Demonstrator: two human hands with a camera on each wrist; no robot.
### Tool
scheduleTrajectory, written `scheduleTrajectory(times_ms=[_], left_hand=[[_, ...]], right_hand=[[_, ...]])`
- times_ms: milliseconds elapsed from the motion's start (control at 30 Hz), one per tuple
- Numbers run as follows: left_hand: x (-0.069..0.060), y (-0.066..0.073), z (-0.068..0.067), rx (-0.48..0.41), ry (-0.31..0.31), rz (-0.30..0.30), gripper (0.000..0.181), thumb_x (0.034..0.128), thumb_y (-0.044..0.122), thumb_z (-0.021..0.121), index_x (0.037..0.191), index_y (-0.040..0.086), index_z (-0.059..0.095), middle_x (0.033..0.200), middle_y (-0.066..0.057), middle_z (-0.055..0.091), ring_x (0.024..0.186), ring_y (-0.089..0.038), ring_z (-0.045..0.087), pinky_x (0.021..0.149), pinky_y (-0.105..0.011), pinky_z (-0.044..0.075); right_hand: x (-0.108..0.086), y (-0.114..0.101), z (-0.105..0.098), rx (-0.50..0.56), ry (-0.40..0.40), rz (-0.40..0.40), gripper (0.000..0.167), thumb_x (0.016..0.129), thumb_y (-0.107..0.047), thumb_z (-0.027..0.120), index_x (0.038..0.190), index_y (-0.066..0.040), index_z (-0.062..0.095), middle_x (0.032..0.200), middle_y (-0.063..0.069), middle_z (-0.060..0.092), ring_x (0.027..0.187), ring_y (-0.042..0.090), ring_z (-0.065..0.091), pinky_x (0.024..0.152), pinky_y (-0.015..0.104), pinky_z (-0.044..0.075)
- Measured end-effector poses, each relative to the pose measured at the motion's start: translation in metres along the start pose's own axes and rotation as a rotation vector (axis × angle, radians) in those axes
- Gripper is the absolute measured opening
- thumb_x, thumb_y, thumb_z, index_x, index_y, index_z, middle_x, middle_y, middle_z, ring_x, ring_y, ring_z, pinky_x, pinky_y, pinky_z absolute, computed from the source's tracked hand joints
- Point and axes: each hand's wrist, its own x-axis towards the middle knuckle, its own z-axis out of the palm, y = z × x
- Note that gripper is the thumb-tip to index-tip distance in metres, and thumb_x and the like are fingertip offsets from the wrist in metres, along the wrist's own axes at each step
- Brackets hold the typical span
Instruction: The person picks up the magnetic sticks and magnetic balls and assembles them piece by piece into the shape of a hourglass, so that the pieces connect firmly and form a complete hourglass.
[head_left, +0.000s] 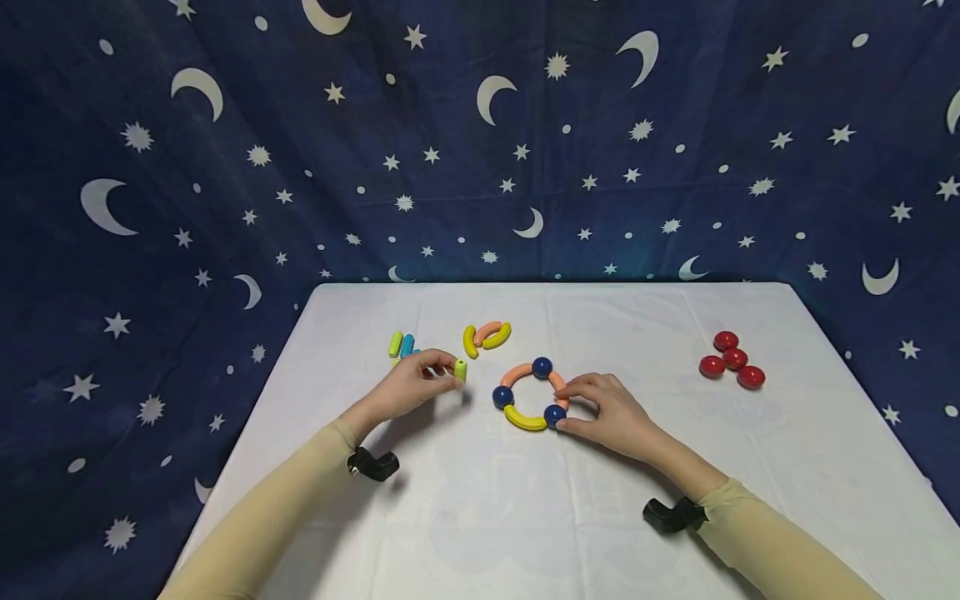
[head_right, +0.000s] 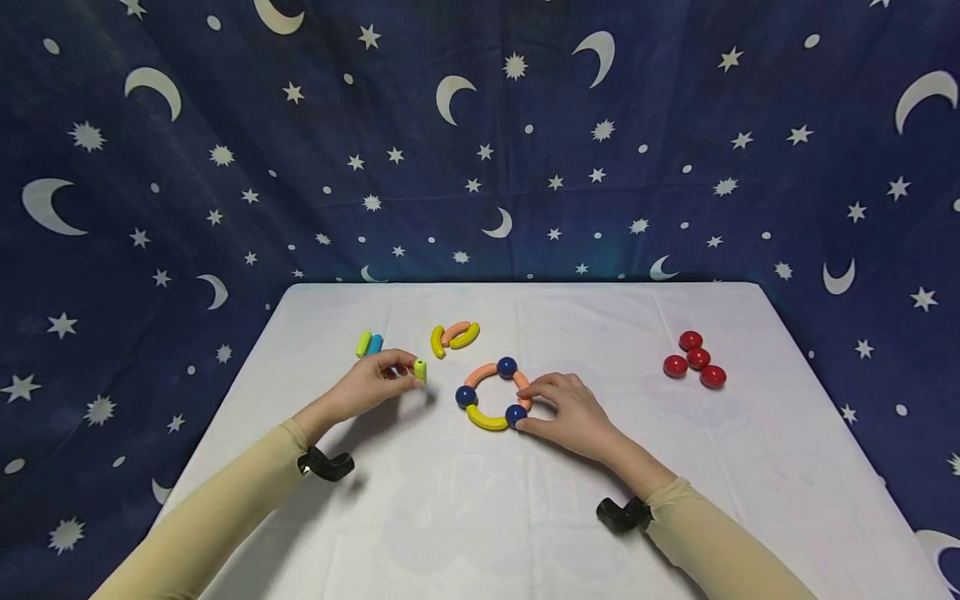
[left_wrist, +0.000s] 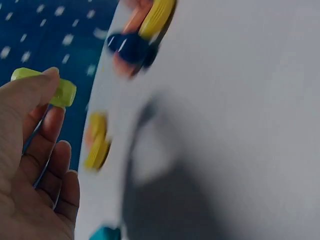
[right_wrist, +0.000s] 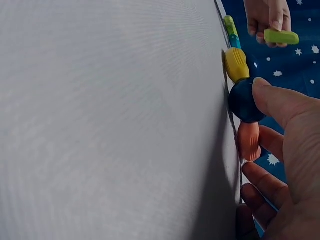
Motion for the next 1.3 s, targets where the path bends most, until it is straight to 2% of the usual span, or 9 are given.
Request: scheduleTrajectory(times_ms=[133, 333, 533, 700, 967, 1133, 1300], left_hand=[[0.009, 0.01, 0.024, -0.015, -0.056, 0.038, 0.027, 0.0922, 0.033, 0.078, 0.114, 0.018, 0.071, 0.106, 0.005, 0.068, 0.102, -0.019, 0.058, 0.089, -0.038, 0.048], [0.018, 0.013, 0.041, -0.023, -0.05, 0.035, 0.028, 0.0933, 0.033, 0.077, 0.116, 0.018, 0.071, 0.106, 0.005, 0.066, 0.099, -0.018, 0.057, 0.084, -0.037, 0.048], [0.022, 0.012, 0.047, -0.042, -0.083, 0.037, 0.026, 0.0946, 0.031, 0.075, 0.117, 0.019, 0.07, 0.104, 0.004, 0.066, 0.094, -0.02, 0.057, 0.08, -0.035, 0.048], [0.024, 0.012, 0.051, -0.028, -0.095, 0.027, 0.024, 0.0946, 0.03, 0.076, 0.116, 0.021, 0.069, 0.105, 0.003, 0.065, 0.094, -0.019, 0.058, 0.082, -0.036, 0.048], [0.027, 0.011, 0.058, 0.111, -0.096, 0.048, 0.026, 0.0924, 0.029, 0.078, 0.112, 0.017, 0.066, 0.1, 0.001, 0.062, 0.088, -0.018, 0.053, 0.076, -0.033, 0.044], [0.028, 0.011, 0.062, 0.135, -0.062, 0.015, 0.025, 0.0934, 0.031, 0.077, 0.109, 0.016, 0.065, 0.094, 0.002, 0.062, 0.085, -0.018, 0.053, 0.073, -0.032, 0.043], [0.033, 0.011, 0.063, 0.146, -0.031, -0.037, 0.022, 0.0966, 0.032, 0.073, 0.108, 0.014, 0.068, 0.091, 0.001, 0.063, 0.081, -0.018, 0.054, 0.071, -0.031, 0.045]], right_hand=[[0.0, 0.001, 0.001, -0.001, 0.009, -0.004, 0.049, 0.082, -0.052, 0.084, 0.124, -0.031, 0.072, 0.13, -0.003, 0.059, 0.122, 0.024, 0.047, 0.101, 0.052, 0.041], [0.001, 0.0, 0.002, -0.001, 0.022, -0.028, 0.049, 0.082, -0.054, 0.083, 0.124, -0.031, 0.072, 0.129, -0.002, 0.06, 0.12, 0.025, 0.048, 0.1, 0.053, 0.041], [0.002, 0.0, 0.002, -0.012, 0.033, -0.03, 0.05, 0.081, -0.054, 0.084, 0.124, -0.03, 0.072, 0.129, -0.002, 0.06, 0.118, 0.023, 0.048, 0.099, 0.051, 0.042], [0.002, 0.001, 0.001, -0.012, 0.041, -0.029, 0.05, 0.081, -0.052, 0.084, 0.123, -0.03, 0.073, 0.129, -0.002, 0.06, 0.119, 0.023, 0.048, 0.099, 0.052, 0.042], [0.0, -0.001, 0.002, -0.013, 0.059, -0.039, 0.048, 0.082, -0.053, 0.084, 0.123, -0.03, 0.073, 0.125, -0.002, 0.06, 0.118, 0.025, 0.048, 0.098, 0.052, 0.043], [-0.003, -0.003, -0.001, -0.014, 0.026, -0.023, 0.047, 0.084, -0.053, 0.082, 0.125, -0.031, 0.073, 0.12, -0.003, 0.06, 0.114, 0.022, 0.048, 0.094, 0.048, 0.044], [-0.008, -0.006, -0.005, -0.04, -0.059, -0.025, 0.046, 0.091, -0.047, 0.077, 0.133, -0.032, 0.069, 0.111, -0.007, 0.059, 0.103, 0.017, 0.048, 0.081, 0.038, 0.043]])
